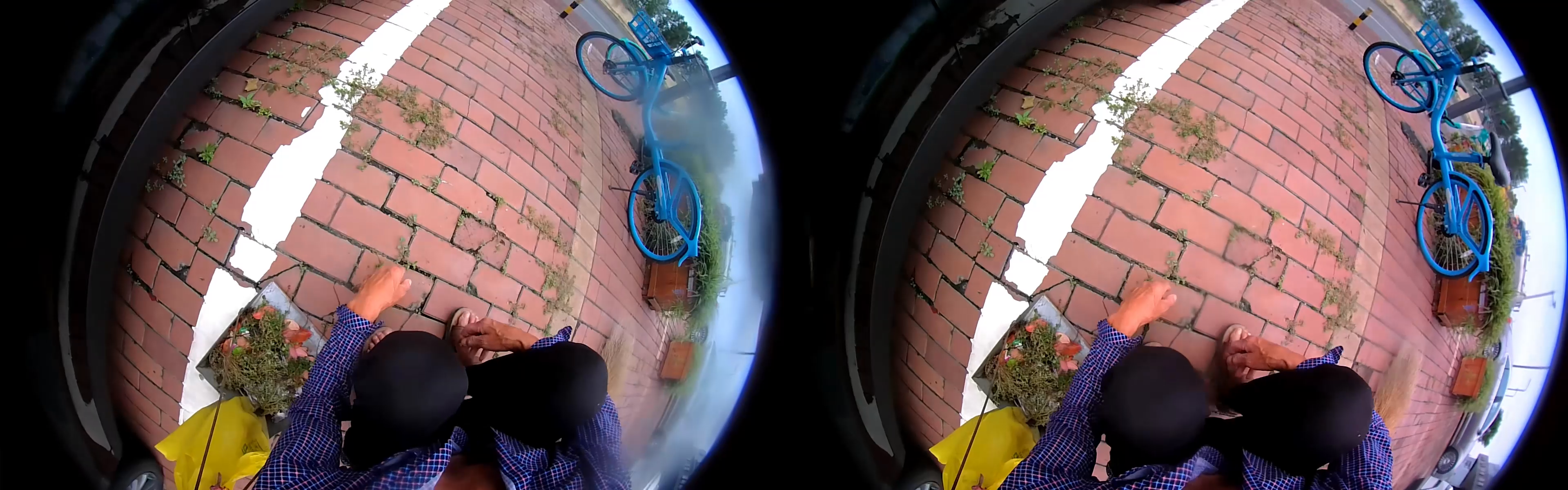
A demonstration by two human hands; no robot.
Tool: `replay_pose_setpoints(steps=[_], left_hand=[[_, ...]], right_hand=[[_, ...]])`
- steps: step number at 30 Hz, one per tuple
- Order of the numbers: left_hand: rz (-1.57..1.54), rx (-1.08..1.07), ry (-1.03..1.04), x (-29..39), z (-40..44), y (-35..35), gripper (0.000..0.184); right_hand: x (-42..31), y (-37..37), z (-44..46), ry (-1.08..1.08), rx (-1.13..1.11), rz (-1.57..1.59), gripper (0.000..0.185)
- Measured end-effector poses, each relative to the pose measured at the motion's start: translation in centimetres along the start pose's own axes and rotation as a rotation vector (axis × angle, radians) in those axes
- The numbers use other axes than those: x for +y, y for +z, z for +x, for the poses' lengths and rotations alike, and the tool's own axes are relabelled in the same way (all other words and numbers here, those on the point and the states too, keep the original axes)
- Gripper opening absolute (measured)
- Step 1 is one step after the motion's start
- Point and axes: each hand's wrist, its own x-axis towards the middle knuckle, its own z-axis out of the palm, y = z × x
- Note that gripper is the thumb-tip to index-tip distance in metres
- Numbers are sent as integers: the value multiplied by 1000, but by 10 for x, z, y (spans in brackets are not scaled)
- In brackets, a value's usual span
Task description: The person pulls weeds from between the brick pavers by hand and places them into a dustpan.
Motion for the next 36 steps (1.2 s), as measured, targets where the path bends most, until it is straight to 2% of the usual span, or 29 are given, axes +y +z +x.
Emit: replay_pose_setpoints(steps=[1,4,5,6,8,10,11,12,13,14,15,16,18,19,21,22,24,26,28,32,33,35,36], left_hand=[[-1,17,-42,12,-1,-18,31],[-4,133,22,4,9,-39,29],[-23,109,-14,1,11,-49,31],[-17,103,-15,0,13,-60,31],[45,221,-65,-6,21,-83,34],[84,308,-65,-38,33,-96,38],[157,330,-127,-53,41,-104,45],[230,348,-187,-64,49,-114,52],[232,355,-197,-66,58,-131,52],[262,323,-271,-62,63,-151,52],[290,286,-347,-65,68,-165,53],[362,336,-330,-80,76,-168,54],[473,446,-317,-103,90,-176,53],[483,459,-339,-113,98,-183,53],[692,518,-203,-130,110,-197,55],[697,517,-217,-137,116,-202,55],[654,524,-220,-147,130,-206,55],[568,517,-322,-164,144,-184,55],[682,756,-346,-167,152,-167,54],[609,778,-358,-171,152,-169,53],[604,786,-370,-171,152,-171,53],[591,779,-379,-169,153,-173,54],[588,785,-378,-169,153,-173,54]], right_hand=[[-26,-10,-4,216,-65,129,29],[-8,-51,0,86,34,266,29],[-48,-55,-3,146,105,108,27],[-63,-57,2,141,105,115,27],[-82,-75,14,28,-125,-24,23],[-58,-81,41,-22,-185,20,23],[-24,-76,59,-258,-167,-372,28],[-29,-82,66,-331,-191,-527,31],[-34,-88,73,-410,-206,-678,34],[-75,-89,76,-322,-270,-593,35],[-85,-89,86,-286,-182,-540,35],[-78,-91,100,-292,-191,-537,35],[-63,-105,139,-284,-3,-618,33],[-62,-121,159,-305,-18,-626,33],[-66,-151,201,-407,159,-641,32],[-78,-168,217,-447,251,-645,31],[-113,-217,235,-265,252,-687,28],[-139,-274,275,-253,367,-750,28],[-164,-304,303,-422,504,-812,28],[-210,-324,375,-678,604,-935,38],[-221,-324,399,-685,592,-943,38],[-234,-324,435,-867,672,-1078,47],[-233,-324,446,-868,671,-1084,47]])
